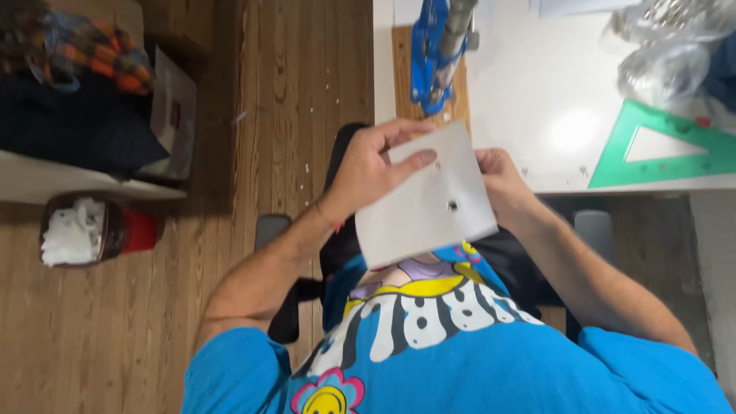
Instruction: Using a manual hand press to punch holes or set hardware into small pieces of material
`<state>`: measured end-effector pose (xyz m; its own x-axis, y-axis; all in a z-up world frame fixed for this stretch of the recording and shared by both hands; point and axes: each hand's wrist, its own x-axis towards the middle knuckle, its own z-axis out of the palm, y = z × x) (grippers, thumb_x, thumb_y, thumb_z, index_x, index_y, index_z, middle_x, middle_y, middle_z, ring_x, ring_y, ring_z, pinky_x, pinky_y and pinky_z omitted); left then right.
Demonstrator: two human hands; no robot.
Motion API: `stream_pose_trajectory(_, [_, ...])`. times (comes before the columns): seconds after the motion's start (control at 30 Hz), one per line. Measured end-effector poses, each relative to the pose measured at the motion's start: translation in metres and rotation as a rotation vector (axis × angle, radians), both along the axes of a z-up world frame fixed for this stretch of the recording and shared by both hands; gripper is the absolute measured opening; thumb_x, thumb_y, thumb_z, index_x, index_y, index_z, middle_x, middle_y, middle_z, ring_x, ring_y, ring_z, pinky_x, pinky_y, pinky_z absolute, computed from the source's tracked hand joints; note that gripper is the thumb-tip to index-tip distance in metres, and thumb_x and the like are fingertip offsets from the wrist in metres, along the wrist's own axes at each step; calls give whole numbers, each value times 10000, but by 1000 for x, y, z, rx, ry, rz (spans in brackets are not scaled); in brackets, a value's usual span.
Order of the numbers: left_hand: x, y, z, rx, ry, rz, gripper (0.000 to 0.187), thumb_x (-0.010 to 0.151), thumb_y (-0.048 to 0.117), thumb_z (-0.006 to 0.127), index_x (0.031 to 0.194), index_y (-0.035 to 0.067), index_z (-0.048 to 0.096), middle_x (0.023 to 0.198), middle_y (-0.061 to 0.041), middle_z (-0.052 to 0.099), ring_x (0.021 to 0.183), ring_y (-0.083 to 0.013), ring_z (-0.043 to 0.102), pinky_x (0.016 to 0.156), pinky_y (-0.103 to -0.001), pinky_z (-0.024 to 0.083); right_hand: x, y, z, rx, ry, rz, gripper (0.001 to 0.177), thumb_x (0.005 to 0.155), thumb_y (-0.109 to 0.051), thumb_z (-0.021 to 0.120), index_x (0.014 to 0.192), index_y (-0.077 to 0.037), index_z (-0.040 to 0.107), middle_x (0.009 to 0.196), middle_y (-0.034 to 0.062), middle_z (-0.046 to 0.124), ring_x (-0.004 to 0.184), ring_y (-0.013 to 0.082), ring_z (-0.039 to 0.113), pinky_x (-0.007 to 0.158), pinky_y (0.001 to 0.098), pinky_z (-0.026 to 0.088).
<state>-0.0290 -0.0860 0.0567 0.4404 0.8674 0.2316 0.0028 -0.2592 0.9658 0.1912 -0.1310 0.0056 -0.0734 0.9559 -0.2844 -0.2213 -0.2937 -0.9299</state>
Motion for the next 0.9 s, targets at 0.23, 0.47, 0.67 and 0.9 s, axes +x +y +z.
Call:
stream_pose_trajectory(0.23, [16, 4, -9, -69, 129, 110, 461, 786, 332, 943, 1207, 234, 781, 970, -39, 800, 938, -59, 643, 875, -301, 568, -5, 4, -5, -62, 128, -56, 215, 819, -76, 794, 1001, 25, 741, 812, 178, 759, 667, 222, 766, 578, 320, 627])
stream_pose_trajectory(0.47, [16, 11, -1, -191, 171, 98, 281, 792, 345, 911, 1000, 173, 834, 736, -20, 766, 720, -10, 597, 637, -222, 538, -8, 7, 21, -62, 234, -32, 247, 885, -186, 765, 1000, 30, 732, 776, 175, 743, 652, 257, 773, 542, 333, 633])
stream_pose_trajectory(0.67, [15, 9, 4, -184, 227, 99, 213, 807, 370, 880, 856, 169, 829, 660, 0, 728, 625, -23, 575, 540, -244, 495, -7, 16, 16, -114, 245, 0, 229, 930, -215, 730, 923, 14, 727, 742, 170, 739, 614, 260, 766, 496, 329, 628])
stream_pose_trajectory(0.9, [10, 12, 1, -158, 332, 158, 248, 862, 397, 824, 807, 157, 800, 586, -22, 688, 546, -49, 547, 503, -235, 454, -14, 14, 40, -122, 169, 7, 315, 920, -360, 689, 981, -63, 775, 715, 74, 719, 680, 201, 759, 611, 346, 639])
